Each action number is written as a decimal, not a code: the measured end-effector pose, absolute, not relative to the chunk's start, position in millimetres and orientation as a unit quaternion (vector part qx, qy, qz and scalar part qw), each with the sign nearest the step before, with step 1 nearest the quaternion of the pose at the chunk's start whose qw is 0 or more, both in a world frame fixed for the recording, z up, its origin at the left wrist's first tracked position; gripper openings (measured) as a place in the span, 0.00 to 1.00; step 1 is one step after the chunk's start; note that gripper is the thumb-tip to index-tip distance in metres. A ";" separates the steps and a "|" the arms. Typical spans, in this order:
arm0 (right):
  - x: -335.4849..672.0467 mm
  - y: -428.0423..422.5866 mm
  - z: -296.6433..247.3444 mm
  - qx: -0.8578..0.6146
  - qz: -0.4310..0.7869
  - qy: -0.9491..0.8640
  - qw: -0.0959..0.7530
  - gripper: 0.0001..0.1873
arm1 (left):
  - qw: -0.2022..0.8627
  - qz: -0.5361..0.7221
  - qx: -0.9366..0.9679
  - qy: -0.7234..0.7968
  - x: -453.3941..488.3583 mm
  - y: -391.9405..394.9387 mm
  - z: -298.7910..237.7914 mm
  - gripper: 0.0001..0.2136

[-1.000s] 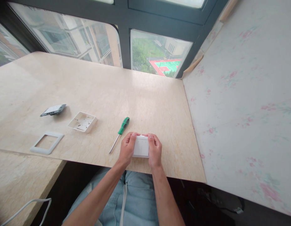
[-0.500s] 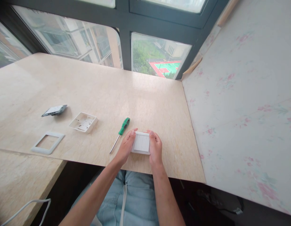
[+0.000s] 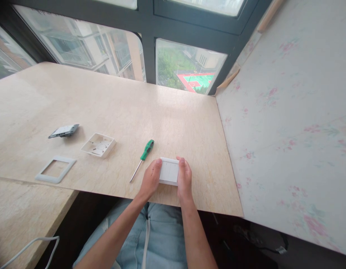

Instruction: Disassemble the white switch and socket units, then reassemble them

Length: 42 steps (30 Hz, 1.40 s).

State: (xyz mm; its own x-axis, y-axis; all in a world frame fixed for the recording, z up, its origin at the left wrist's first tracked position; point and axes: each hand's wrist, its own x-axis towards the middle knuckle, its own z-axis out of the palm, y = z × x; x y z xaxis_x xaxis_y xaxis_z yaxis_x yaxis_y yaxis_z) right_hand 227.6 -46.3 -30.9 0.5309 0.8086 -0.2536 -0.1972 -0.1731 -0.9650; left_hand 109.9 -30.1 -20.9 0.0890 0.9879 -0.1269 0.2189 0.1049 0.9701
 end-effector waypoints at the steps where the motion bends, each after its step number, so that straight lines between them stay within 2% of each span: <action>1: 228.8 -46.9 -32.4 -0.645 0.420 -0.250 0.588 0.35 | 0.498 0.392 0.539 0.555 110.4 -30.8 -22.1 0.24; 8: 238.4 -46.9 -34.1 -0.648 0.436 -0.309 0.543 0.35 | 0.523 0.416 0.505 0.547 110.7 -31.0 -24.9 0.24; 20: 233.0 -48.1 -25.3 -0.623 0.460 -0.273 0.571 0.29 | 0.546 0.433 0.475 0.538 112.8 -34.5 -19.3 0.25; 24: 232.1 -52.6 -31.8 -0.623 0.398 -0.319 0.593 0.28 | 0.533 0.452 0.499 0.512 111.9 -34.2 -19.3 0.24; 28: 230.9 -61.9 -39.6 -0.619 0.330 -0.354 0.618 0.29 | 0.577 0.451 0.516 0.444 107.8 -35.6 -18.9 0.24; 35: 234.7 -75.8 -31.3 -0.591 0.285 -0.402 0.638 0.31 | 0.575 0.489 0.535 0.379 96.5 -38.3 -12.6 0.30; 42: 239.8 -83.7 -3.7 -0.528 0.324 -0.496 0.608 0.24 | 0.622 0.495 0.505 0.336 86.3 -39.0 5.4 0.28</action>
